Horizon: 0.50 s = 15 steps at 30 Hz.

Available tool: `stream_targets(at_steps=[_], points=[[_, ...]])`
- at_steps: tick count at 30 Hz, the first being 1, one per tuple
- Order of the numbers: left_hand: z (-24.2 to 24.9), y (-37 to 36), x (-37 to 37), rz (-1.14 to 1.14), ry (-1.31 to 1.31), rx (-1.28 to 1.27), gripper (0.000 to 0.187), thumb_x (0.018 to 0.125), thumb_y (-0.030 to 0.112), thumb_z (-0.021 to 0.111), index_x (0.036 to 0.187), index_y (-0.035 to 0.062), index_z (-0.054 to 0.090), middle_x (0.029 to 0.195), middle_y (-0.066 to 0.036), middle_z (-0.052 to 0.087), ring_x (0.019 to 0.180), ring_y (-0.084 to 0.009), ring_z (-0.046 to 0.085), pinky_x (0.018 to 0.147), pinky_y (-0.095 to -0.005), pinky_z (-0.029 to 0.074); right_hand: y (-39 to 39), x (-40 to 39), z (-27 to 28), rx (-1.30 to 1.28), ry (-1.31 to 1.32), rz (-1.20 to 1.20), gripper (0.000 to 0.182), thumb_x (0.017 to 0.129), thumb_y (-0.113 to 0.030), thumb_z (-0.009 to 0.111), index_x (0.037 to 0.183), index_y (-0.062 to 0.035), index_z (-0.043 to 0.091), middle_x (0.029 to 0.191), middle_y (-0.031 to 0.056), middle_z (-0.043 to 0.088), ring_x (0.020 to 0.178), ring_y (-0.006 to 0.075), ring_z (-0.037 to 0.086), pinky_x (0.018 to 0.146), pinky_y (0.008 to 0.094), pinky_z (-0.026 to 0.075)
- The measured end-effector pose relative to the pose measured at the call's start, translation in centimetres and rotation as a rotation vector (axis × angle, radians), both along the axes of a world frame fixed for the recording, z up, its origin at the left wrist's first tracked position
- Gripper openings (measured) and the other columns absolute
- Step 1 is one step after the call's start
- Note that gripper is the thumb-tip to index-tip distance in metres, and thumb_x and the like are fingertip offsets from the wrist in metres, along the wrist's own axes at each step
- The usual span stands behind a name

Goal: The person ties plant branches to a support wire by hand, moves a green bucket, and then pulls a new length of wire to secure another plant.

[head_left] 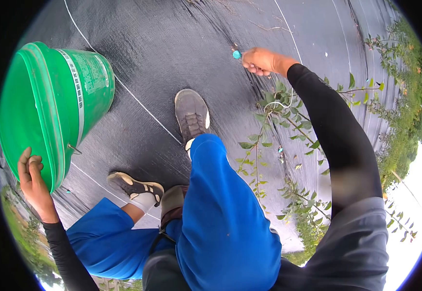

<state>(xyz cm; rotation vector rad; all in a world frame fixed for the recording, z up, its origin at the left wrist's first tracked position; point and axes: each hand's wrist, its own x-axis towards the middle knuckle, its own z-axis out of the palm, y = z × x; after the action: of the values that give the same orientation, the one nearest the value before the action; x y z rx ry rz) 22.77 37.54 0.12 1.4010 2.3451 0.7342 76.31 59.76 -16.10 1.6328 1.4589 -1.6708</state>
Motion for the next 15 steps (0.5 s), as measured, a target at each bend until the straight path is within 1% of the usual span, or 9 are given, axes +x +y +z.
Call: stream_targets(at_steps=[1, 6, 9, 10, 11, 12, 13, 14, 15], points=[[-0.1, 0.1, 0.0, -0.003, -0.013, 0.015, 0.031, 0.092, 0.015, 0.045, 0.118, -0.0001, 0.054, 0.092, -0.005, 0.059, 0.082, -0.0117, 0.053, 0.078, -0.0261, 0.044, -0.1, -1.1, 1.0, 0.018, 0.116, -0.118, 0.018, 0.082, -0.026, 0.049, 0.07, -0.0122, 0.046, 0.061, -0.0026, 0.045, 0.047, 0.0073, 0.039, 0.039, 0.0236, 0.024], [0.1, 0.0, -0.1, 0.006, 0.004, -0.031, 0.032, 0.091, 0.014, 0.045, 0.117, -0.0017, 0.054, 0.091, -0.006, 0.06, 0.083, -0.0122, 0.054, 0.077, -0.026, 0.044, -1.3, -5.6, 5.5, 0.263, 0.226, -0.32, 0.016, 0.086, -0.018, 0.045, 0.082, -0.0092, 0.058, 0.063, -0.0012, 0.053, 0.05, 0.0076, 0.045, 0.043, 0.0219, 0.034], [-0.3, 0.1, -0.5, -0.035, -0.008, 0.028, 0.032, 0.091, 0.014, 0.045, 0.117, -0.0021, 0.053, 0.09, -0.006, 0.06, 0.082, -0.0121, 0.055, 0.076, -0.026, 0.044, -5.8, -7.0, 8.5, 0.477, 0.218, -0.403, 0.024, 0.086, -0.013, 0.044, 0.098, -0.0035, 0.063, 0.066, 0.002, 0.058, 0.054, 0.0094, 0.05, 0.049, 0.0262, 0.042], [-0.4, 0.1, -0.8, -0.037, -0.011, 0.017, 0.032, 0.09, 0.014, 0.045, 0.117, -0.0022, 0.053, 0.09, -0.006, 0.06, 0.082, -0.0121, 0.054, 0.075, -0.026, 0.044, -8.1, -7.0, 7.9, 0.627, 0.129, -0.356, 0.022, 0.085, -0.013, 0.047, 0.094, -0.0017, 0.063, 0.069, 0.0081, 0.062, 0.06, 0.018, 0.058, 0.058, 0.0329, 0.047], [-0.5, 0.0, -1.1, -0.036, -0.014, 0.004, 0.032, 0.09, 0.014, 0.045, 0.117, -0.0024, 0.053, 0.089, -0.006, 0.06, 0.081, -0.0121, 0.054, 0.075, -0.0261, 0.044, -10.9, -7.0, 7.0, 0.847, 0.031, -0.337, 0.021, 0.084, -0.016, 0.05, 0.093, -0.0015, 0.063, 0.077, 0.016, 0.065, 0.074, 0.029, 0.064, 0.07, 0.0375, 0.048], [-0.7, 0.0, -1.3, -0.031, -0.01, -0.001, 0.032, 0.09, 0.014, 0.044, 0.116, -0.0026, 0.053, 0.089, -0.006, 0.059, 0.081, -0.0121, 0.055, 0.075, -0.0262, 0.044, -13.0, -6.8, 8.6, 0.793, -0.097, -0.37, 0.022, 0.083, -0.019, 0.053, 0.094, -0.0024, 0.063, 0.084, 0.0196, 0.065, 0.086, 0.0348, 0.062, 0.077, 0.0401, 0.047], [-1.0, 0.2, -1.4, -0.036, -0.01, 0.013, 0.032, 0.09, 0.014, 0.044, 0.116, -0.0026, 0.053, 0.089, -0.006, 0.059, 0.081, -0.0121, 0.055, 0.075, -0.0262, 0.044, -14.7, -6.3, 9.8, 0.762, -0.165, -0.48, 0.024, 0.083, -0.021, 0.054, 0.094, -0.002, 0.063, 0.086, 0.0198, 0.065, 0.087, 0.034, 0.063, 0.077, 0.0394, 0.048], [-1.3, 0.2, -1.6, -0.048, -0.032, 0.028, 0.033, 0.09, 0.015, 0.045, 0.117, -0.0019, 0.053, 0.089, -0.006, 0.059, 0.08, -0.0121, 0.054, 0.074, -0.0262, 0.044, -16.3, -4.9, 9.0, 0.888, -0.216, -0.58, 0.025, 0.084, -0.022, 0.054, 0.099, -0.0025, 0.062, 0.086, 0.0209, 0.065, 0.086, 0.0343, 0.063, 0.077, 0.0393, 0.048], [-1.2, 0.0, -1.7, -0.058, -0.051, 0.037, 0.033, 0.09, 0.016, 0.045, 0.117, -0.0013, 0.053, 0.09, -0.006, 0.059, 0.079, -0.0121, 0.053, 0.073, -0.0261, 0.044, -17.3, -3.7, 9.2, 0.904, -0.338, -0.667, 0.031, 0.086, -0.023, 0.053, 0.107, -0.0011, 0.058, 0.086, 0.0222, 0.065, 0.086, 0.0342, 0.063, 0.077, 0.0397, 0.048]])
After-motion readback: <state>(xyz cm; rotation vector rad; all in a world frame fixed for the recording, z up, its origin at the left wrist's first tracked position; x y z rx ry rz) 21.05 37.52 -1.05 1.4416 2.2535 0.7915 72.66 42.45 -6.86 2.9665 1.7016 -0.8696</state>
